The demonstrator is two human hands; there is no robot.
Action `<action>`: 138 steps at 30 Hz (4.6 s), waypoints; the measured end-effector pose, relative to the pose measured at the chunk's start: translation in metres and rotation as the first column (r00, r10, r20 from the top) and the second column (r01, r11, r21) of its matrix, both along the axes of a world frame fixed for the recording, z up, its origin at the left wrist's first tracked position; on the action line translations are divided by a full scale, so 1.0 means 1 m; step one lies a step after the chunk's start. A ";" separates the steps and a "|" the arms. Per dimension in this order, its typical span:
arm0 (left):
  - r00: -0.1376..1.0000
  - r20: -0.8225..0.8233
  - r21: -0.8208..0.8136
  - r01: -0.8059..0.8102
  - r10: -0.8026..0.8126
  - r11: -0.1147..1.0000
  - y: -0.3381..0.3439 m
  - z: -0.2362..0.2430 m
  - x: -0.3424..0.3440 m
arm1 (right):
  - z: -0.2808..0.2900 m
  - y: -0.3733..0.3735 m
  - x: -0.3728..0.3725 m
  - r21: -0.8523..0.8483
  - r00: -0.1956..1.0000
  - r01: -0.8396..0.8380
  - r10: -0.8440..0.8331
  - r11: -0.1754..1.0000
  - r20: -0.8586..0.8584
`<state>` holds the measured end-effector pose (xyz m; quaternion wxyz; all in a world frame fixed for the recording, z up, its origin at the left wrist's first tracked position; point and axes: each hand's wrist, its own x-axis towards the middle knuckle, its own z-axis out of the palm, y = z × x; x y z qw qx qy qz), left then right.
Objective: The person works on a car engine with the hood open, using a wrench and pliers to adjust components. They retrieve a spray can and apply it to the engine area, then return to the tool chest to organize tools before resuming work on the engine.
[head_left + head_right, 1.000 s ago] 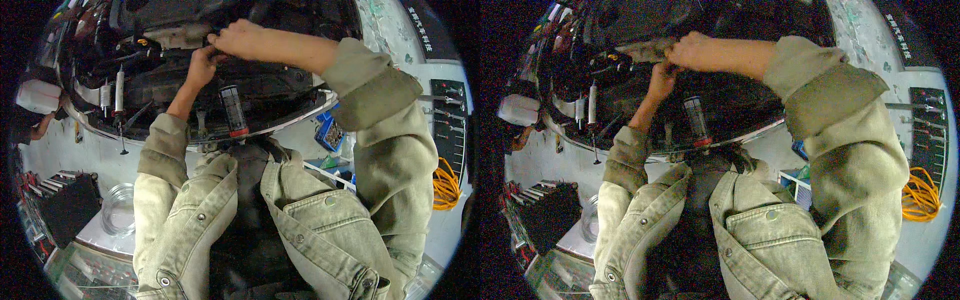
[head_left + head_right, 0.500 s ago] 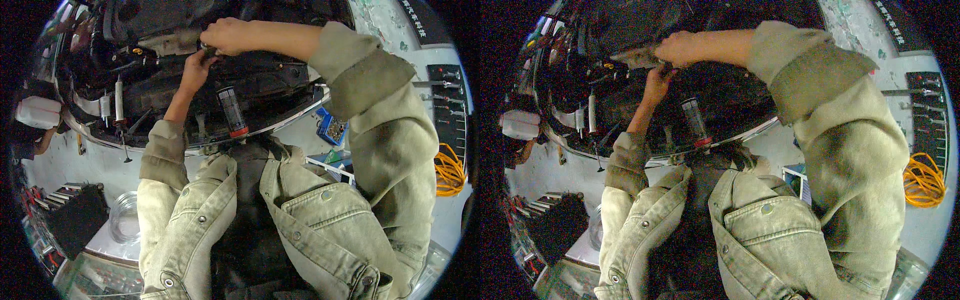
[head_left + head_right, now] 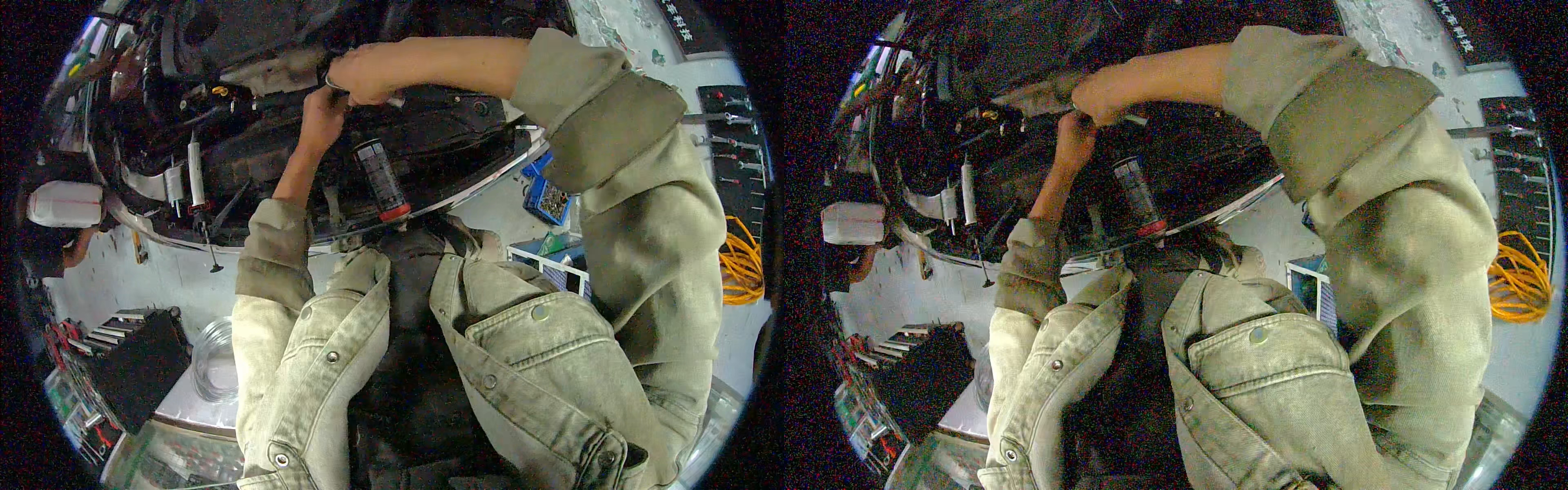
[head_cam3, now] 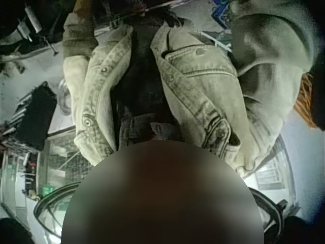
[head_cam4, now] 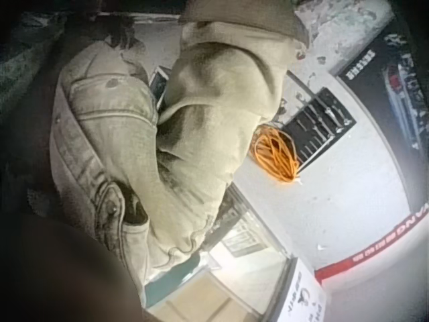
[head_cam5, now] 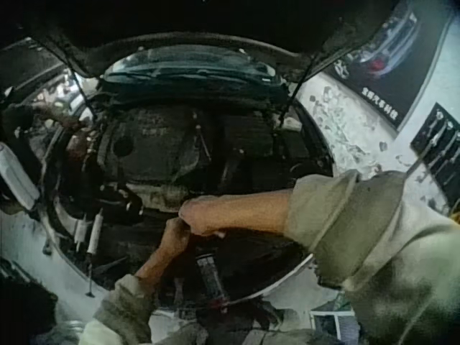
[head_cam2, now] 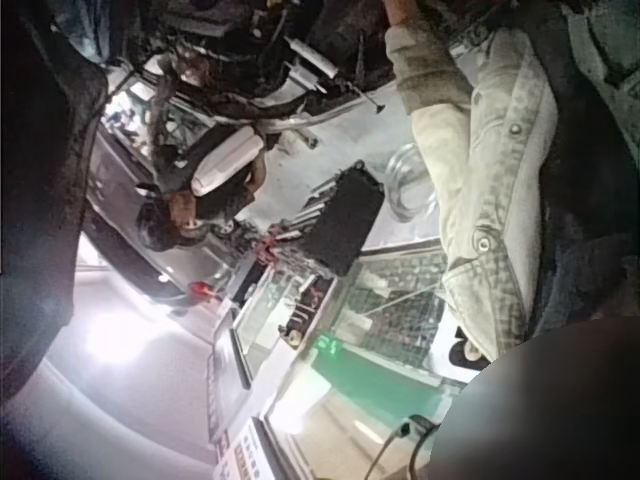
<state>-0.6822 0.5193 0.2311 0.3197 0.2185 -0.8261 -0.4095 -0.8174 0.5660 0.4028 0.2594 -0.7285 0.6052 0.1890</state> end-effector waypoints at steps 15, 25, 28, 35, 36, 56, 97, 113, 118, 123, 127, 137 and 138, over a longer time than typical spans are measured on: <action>0.935 -0.341 0.497 0.091 0.097 0.863 0.008 0.006 -0.009 | -0.025 -0.010 -0.003 -0.021 0.933 0.297 -0.286 0.954 0.221; 0.822 -0.440 0.824 0.209 0.361 0.527 0.008 0.000 -0.033 | -0.009 -0.002 -0.032 -0.468 0.913 -0.404 0.315 0.786 -0.258; 0.828 -0.375 0.881 0.179 0.417 0.438 0.011 -0.001 -0.042 | -0.007 0.002 -0.028 -0.440 0.974 -0.225 0.208 0.870 -0.087; 0.854 -0.404 0.781 0.134 0.329 0.610 0.008 -0.018 -0.050 | -0.010 0.014 -0.028 -0.551 0.970 -0.242 0.218 0.798 -0.110; 0.855 -0.381 0.769 0.082 0.352 0.634 0.007 -0.018 -0.052 | -0.011 0.018 -0.027 -0.545 0.967 -0.256 0.202 0.798 -0.157; 0.860 -0.400 0.770 0.127 0.317 0.626 0.001 -0.025 -0.050 | -0.015 0.009 -0.019 -0.486 0.937 -0.349 0.287 0.801 -0.201; 0.589 -0.313 0.124 -0.752 0.745 0.647 0.038 -0.025 -0.106 | -0.011 0.004 -0.046 -0.150 0.958 -0.170 0.127 0.974 -0.256; 0.737 -0.185 0.503 -0.497 0.650 0.707 0.036 -0.008 -0.093 | 0.006 -0.022 -0.034 -0.010 0.986 -0.072 0.070 0.997 -0.149; 0.775 -0.174 0.248 -0.562 0.607 0.789 0.036 -0.020 -0.095 | 0.002 -0.014 -0.040 -0.008 0.996 0.081 -0.081 0.997 -0.034; 0.747 -0.287 0.133 -0.589 0.600 0.797 0.041 -0.031 -0.095 | 0.012 -0.039 -0.043 0.039 0.484 -0.825 0.741 0.564 -0.466; 0.836 -0.210 0.317 -0.432 0.507 0.844 0.039 -0.027 -0.090 | 0.010 -0.051 -0.056 -0.078 0.561 -0.821 0.773 0.566 -0.294; 0.757 -0.240 0.385 -0.500 0.607 0.776 0.028 -0.010 -0.078 | -0.038 0.010 -0.042 -0.273 0.978 0.062 -0.113 0.960 -0.178; 0.800 -0.154 0.517 -0.435 0.579 0.738 0.031 -0.007 -0.081 | -0.043 0.020 -0.038 -0.324 0.959 0.277 -0.279 0.905 0.041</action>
